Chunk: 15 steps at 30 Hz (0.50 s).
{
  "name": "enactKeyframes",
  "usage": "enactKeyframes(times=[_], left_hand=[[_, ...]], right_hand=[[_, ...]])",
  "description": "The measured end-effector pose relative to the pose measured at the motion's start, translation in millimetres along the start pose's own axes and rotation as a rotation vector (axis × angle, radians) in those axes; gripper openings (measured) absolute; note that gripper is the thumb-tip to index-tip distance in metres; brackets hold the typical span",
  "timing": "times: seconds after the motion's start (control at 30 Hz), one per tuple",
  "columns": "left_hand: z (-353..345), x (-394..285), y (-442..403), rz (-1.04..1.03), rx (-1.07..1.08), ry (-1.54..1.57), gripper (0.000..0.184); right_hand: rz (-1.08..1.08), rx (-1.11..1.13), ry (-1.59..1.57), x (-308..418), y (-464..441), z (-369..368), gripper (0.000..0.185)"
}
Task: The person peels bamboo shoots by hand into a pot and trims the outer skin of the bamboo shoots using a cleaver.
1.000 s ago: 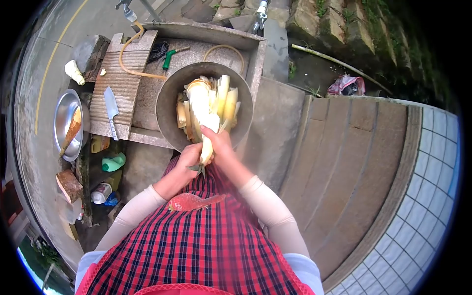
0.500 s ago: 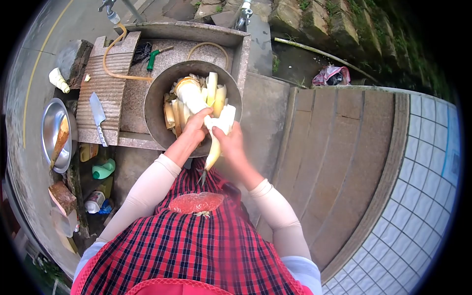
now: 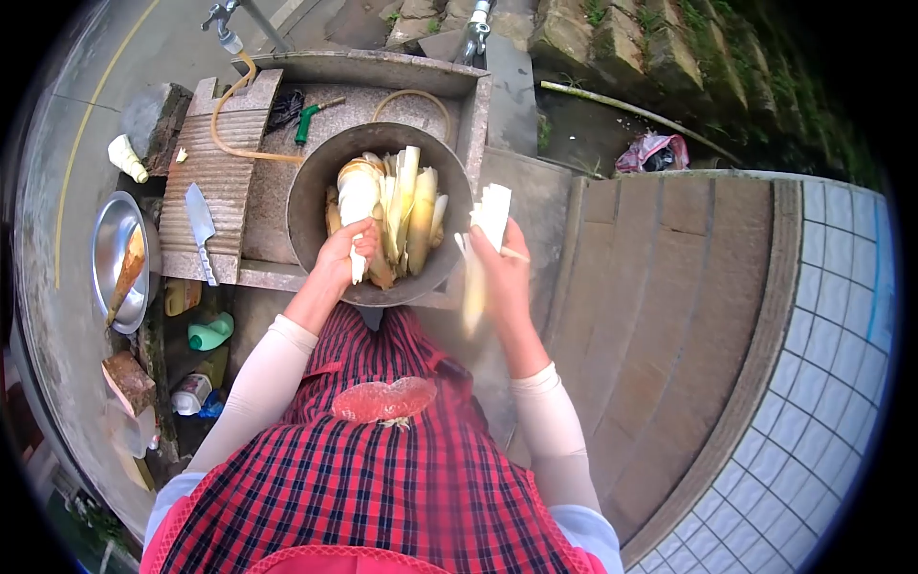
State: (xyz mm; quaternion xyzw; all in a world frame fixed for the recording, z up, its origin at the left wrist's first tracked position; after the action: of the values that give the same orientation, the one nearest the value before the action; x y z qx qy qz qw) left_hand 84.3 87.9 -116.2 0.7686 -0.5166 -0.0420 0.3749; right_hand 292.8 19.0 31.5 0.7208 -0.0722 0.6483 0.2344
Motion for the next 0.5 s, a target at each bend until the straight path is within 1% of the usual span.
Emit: enactKeyframes(times=[0.03,0.07,0.13,0.17,0.2,0.27,0.37,0.47,0.5], left_hand=[[0,-1,8,0.004,-0.017,0.031,0.011],[-1,0,18,-0.02,-0.055,-0.046,0.011],[-1,1,36,-0.064,-0.128,-0.203,0.01],[0,1,45,-0.081,-0.194,-0.235,0.008],[-4,2,57,-0.119,-0.212,-0.308,0.007],[-10,8,87,-0.187,-0.253,-0.445,0.007],[-13,16,126,-0.249,-0.307,-0.614,0.011],[-23,31,158,-0.311,-0.339,-0.729,0.013],[-29,35,165,-0.326,-0.335,-0.727,0.015]], right_hand=[[0.017,0.026,0.003,-11,-13,-10,0.046],[0.034,0.051,0.008,-25,-26,-18,0.054],[0.018,0.066,0.469,-77,-56,-24,0.077],[-0.113,0.095,0.346,-52,-53,-36,0.094],[0.01,0.107,0.404,-67,-56,-36,0.084],[0.149,0.226,0.408,-80,-49,-28,0.068],[-0.073,0.246,0.342,-69,-23,-19,0.047],[0.029,0.266,0.479,-103,-6,-1,0.036],[0.115,0.279,0.579,-95,3,-8,0.03]])
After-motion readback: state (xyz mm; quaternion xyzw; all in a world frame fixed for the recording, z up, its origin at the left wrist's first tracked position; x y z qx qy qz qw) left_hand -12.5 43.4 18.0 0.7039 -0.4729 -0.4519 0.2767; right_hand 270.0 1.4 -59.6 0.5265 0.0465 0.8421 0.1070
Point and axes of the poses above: each hand's wrist, its own y-axis away from the middle knuckle, its own z-axis out of the back of the hand, x = y × z, the point moved 1 cm from there along -y, towards the middle knuckle, and after that the axes turned 12 degrees about z, right-handed, at the moved point
